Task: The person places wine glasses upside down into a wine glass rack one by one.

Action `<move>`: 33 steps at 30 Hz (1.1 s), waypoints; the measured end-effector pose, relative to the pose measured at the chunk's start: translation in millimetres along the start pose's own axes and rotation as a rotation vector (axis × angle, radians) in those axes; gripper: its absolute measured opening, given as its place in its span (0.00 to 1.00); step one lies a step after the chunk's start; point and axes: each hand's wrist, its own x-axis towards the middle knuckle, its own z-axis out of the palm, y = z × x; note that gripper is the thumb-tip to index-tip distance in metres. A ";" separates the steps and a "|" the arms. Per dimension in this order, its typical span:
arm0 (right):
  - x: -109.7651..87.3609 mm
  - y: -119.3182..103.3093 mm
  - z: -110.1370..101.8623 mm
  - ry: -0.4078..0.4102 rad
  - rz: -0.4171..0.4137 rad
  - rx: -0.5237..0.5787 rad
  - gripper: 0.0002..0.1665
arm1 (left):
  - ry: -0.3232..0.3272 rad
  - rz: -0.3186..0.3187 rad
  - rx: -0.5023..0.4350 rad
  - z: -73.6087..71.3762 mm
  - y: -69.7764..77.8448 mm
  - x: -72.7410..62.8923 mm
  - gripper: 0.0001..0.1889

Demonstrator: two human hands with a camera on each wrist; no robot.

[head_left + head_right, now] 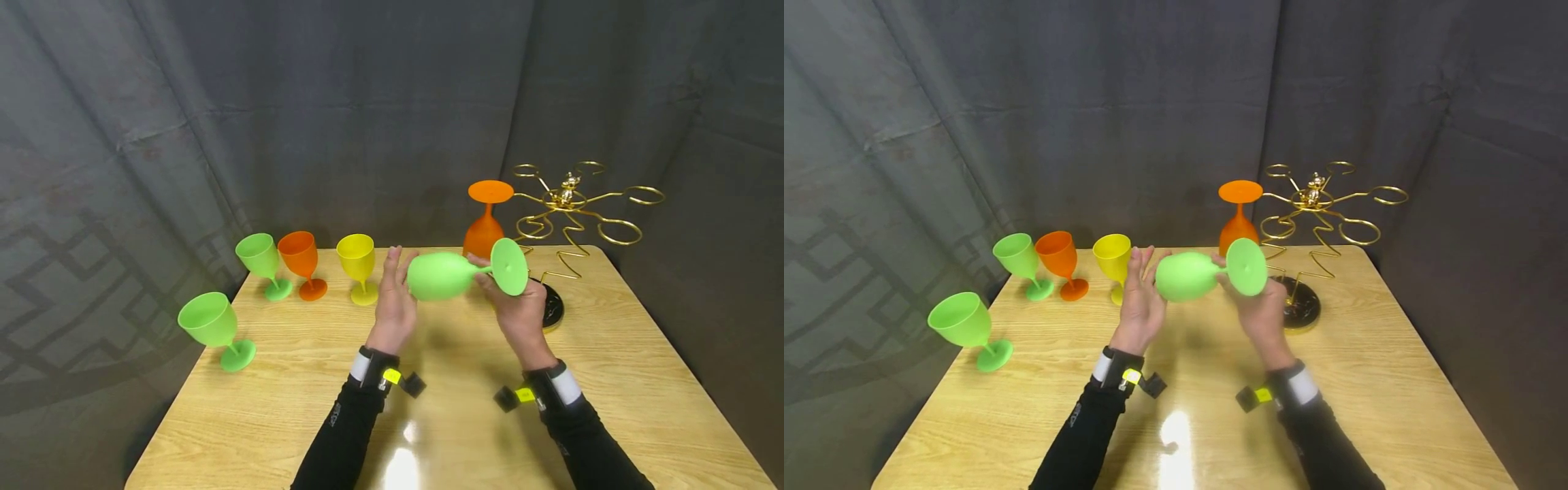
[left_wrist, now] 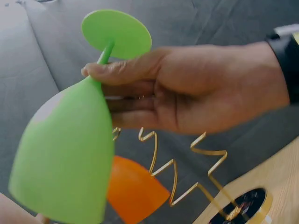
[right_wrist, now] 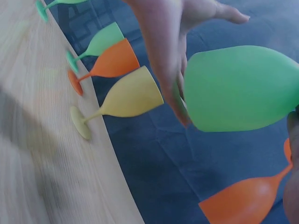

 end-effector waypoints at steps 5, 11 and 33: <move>4.4 -1.8 -4.8 -0.054 -0.003 -0.056 0.17 | -0.066 0.066 0.109 -10.0 4.7 2.2 0.58; 10.1 -6.3 -9.9 -0.123 0.033 -0.131 0.18 | -0.145 0.149 0.320 -17.3 12.0 4.0 0.64; 28.8 -26.0 -18.5 -0.266 0.134 -0.334 0.15 | -0.493 0.452 1.217 -21.1 17.7 4.8 0.59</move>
